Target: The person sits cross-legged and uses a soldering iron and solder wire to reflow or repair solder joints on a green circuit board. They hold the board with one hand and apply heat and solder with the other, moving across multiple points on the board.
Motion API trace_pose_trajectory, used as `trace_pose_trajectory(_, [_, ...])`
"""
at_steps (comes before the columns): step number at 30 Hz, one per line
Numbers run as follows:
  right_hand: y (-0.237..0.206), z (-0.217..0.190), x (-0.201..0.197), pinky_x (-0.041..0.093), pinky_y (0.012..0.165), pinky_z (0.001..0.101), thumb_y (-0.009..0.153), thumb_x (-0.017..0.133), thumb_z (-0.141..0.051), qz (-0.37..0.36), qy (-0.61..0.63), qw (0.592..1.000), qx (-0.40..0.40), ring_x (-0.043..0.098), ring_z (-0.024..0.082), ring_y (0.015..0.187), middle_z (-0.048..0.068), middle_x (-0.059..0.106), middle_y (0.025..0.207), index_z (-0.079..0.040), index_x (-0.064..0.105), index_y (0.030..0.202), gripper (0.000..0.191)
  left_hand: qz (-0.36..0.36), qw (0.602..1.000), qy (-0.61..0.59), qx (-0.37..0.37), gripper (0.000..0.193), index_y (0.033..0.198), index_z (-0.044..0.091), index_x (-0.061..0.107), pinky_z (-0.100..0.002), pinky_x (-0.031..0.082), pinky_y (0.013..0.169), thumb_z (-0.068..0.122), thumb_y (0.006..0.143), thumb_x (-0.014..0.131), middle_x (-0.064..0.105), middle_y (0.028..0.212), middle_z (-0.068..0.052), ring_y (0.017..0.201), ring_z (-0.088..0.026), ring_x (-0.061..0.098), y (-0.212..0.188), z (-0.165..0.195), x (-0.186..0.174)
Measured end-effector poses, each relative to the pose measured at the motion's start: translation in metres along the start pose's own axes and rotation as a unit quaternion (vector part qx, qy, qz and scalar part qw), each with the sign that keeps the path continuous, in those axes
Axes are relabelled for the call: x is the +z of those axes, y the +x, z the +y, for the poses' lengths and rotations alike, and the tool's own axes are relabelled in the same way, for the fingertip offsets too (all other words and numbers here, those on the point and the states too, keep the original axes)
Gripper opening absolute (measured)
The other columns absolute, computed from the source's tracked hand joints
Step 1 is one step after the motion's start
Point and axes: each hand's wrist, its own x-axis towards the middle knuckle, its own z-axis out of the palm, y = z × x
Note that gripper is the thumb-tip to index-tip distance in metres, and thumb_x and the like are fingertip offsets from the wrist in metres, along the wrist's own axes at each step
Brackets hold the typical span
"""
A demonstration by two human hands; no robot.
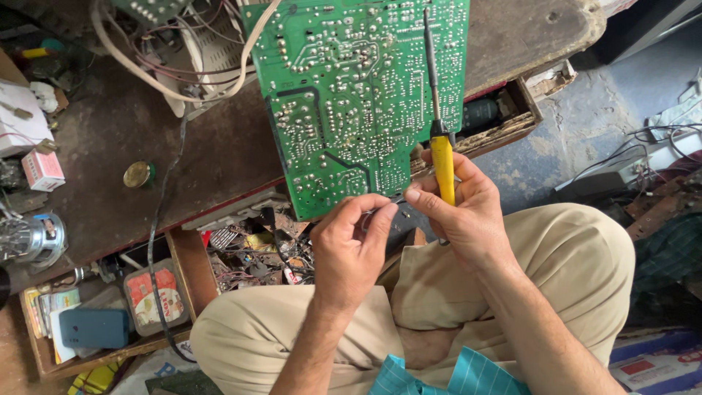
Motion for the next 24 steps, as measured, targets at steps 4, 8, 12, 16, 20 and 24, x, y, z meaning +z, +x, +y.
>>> trace_pose_trajectory(4, [0.002, 0.006, -0.009, 0.052, 0.074, 0.0183, 0.093, 0.073, 0.002, 0.021, -0.087, 0.989, -0.119, 0.064, 0.001, 0.085, 0.002, 0.070, 0.101, -0.001, 0.059, 0.138, 0.047, 0.021, 0.999, -0.020, -0.031, 0.008, 0.101, 0.004, 0.073, -0.020, 0.046, 0.055, 0.011, 0.097, 0.075, 0.069, 0.078, 0.003, 0.065, -0.001, 0.057, 0.016, -0.001, -0.016])
trace_pose_trajectory(8, [-0.001, 0.007, -0.020, 0.044, 0.063, 0.0229, 0.096, 0.077, 0.000, 0.078, -0.309, 0.918, -0.236, 0.052, 0.006, 0.074, 0.005, 0.063, 0.093, 0.001, 0.065, 0.136, 0.042, 0.040, 0.999, 0.007, -0.015, 0.010, 0.102, 0.003, 0.073, -0.019, 0.044, 0.055, 0.011, 0.097, 0.077, 0.068, 0.077, 0.004, 0.064, -0.001, 0.055, 0.034, 0.001, -0.037])
trace_pose_trajectory(12, [-0.005, 0.017, -0.021, 0.044, 0.058, 0.0195, 0.096, 0.078, -0.001, 0.109, -0.313, 0.905, -0.268, 0.053, 0.001, 0.073, 0.005, 0.065, 0.105, 0.003, 0.064, 0.134, 0.041, 0.058, 0.997, 0.044, 0.024, 0.012, 0.104, 0.001, 0.071, -0.020, 0.050, 0.060, 0.011, 0.099, 0.077, 0.070, 0.083, 0.001, 0.069, -0.003, 0.061, 0.051, 0.002, -0.047])
trace_pose_trajectory(16, [-0.006, 0.026, -0.026, 0.043, 0.057, 0.0178, 0.097, 0.077, -0.001, 0.102, -0.267, 0.916, -0.282, 0.055, -0.001, 0.072, 0.001, 0.068, 0.102, 0.003, 0.062, 0.125, 0.032, 0.067, 0.991, 0.104, 0.055, 0.012, 0.104, 0.000, 0.070, -0.023, 0.052, 0.061, 0.009, 0.100, 0.077, 0.072, 0.087, -0.003, 0.070, -0.006, 0.064, 0.059, 0.002, -0.053])
trace_pose_trajectory(20, [-0.005, 0.022, -0.035, 0.038, 0.053, 0.0181, 0.096, 0.079, 0.000, 0.114, -0.285, 0.912, -0.273, 0.051, -0.002, 0.066, -0.002, 0.066, 0.086, 0.003, 0.064, 0.124, 0.033, 0.055, 0.995, 0.084, -0.016, 0.013, 0.104, 0.001, 0.069, -0.024, 0.051, 0.050, 0.010, 0.097, 0.075, 0.070, 0.086, -0.002, 0.061, -0.007, 0.066, 0.062, 0.002, -0.057])
trace_pose_trajectory(24, [-0.004, 0.002, -0.039, 0.036, 0.055, 0.0213, 0.098, 0.080, 0.000, 0.141, -0.322, 0.892, -0.284, 0.049, 0.002, 0.065, 0.003, 0.065, 0.083, 0.002, 0.069, 0.127, 0.031, 0.049, 0.983, 0.154, 0.082, 0.009, 0.101, 0.001, 0.070, -0.026, 0.051, 0.057, 0.007, 0.100, 0.076, 0.068, 0.089, -0.005, 0.066, -0.009, 0.065, 0.066, 0.002, -0.066])
